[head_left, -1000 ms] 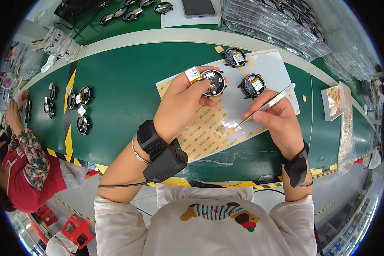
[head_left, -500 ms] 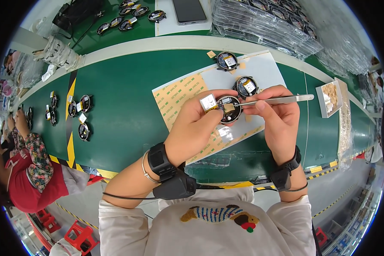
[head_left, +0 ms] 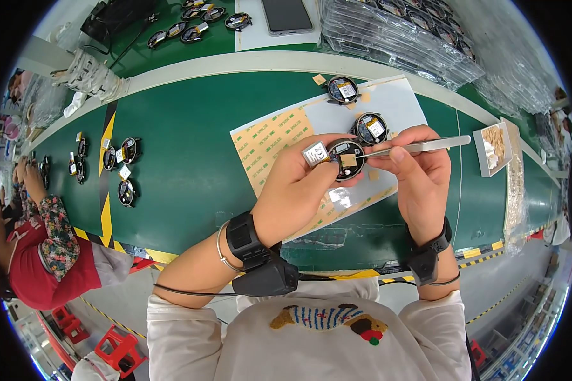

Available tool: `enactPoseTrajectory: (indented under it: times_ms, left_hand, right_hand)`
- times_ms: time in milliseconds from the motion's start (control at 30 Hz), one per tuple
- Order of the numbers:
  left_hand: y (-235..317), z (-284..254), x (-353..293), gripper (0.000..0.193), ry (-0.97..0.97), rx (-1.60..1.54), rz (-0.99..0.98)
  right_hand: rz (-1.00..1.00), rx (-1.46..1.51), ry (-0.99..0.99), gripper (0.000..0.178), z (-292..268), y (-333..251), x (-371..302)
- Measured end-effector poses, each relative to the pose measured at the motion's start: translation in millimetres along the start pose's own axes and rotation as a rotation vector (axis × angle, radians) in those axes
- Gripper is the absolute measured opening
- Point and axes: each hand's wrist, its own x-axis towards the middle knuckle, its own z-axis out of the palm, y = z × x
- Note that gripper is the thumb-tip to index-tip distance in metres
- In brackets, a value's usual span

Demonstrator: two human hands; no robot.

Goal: The person picks up a watch component and uses tweezers to apply a small adhesive piece to it, repeating this for several components. They then stack the finished components and place them into a plastic tray before clearing the used adhesive backing from the workspace.

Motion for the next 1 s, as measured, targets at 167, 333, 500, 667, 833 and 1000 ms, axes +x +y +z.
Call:
enactPoseTrajectory:
  times_ms: [167, 333, 500, 667, 833, 1000]
  left_hand:
    - [-1.5, 7.4, -1.1, 0.031, 0.060, -0.106, -0.005]
    - [6.5, 6.0, -2.4, 0.025, 0.101, 0.063, -0.092]
    - [2.3, 3.5, 0.5, 0.019, 0.154, 0.070, -0.095]
    - [-6.1, 0.4, -0.1, 0.027, 0.077, 0.022, -0.032]
    - [-3.4, 0.1, -2.6, 0.036, -0.003, -0.093, -0.035]
    - [-0.4, -0.8, -1.1, 0.036, 0.003, -0.166, -0.074]
  right_hand:
    - [-0.096, -0.181, -0.021, 0.011, 3.1, 2.0, -2.9]
    - [-0.140, -0.316, -0.073, 0.013, 8.0, -0.2, -11.2]
    - [-0.400, -0.467, -0.071, 0.015, 13.2, 6.3, -12.6]
    - [-0.376, -0.540, -0.104, 0.014, 12.0, 4.9, -12.0]
    - [-0.149, -0.276, -0.037, 0.014, 8.4, 5.0, -10.0]
    - [-0.089, -0.152, -0.127, 0.013, 0.3, 3.5, -3.6]
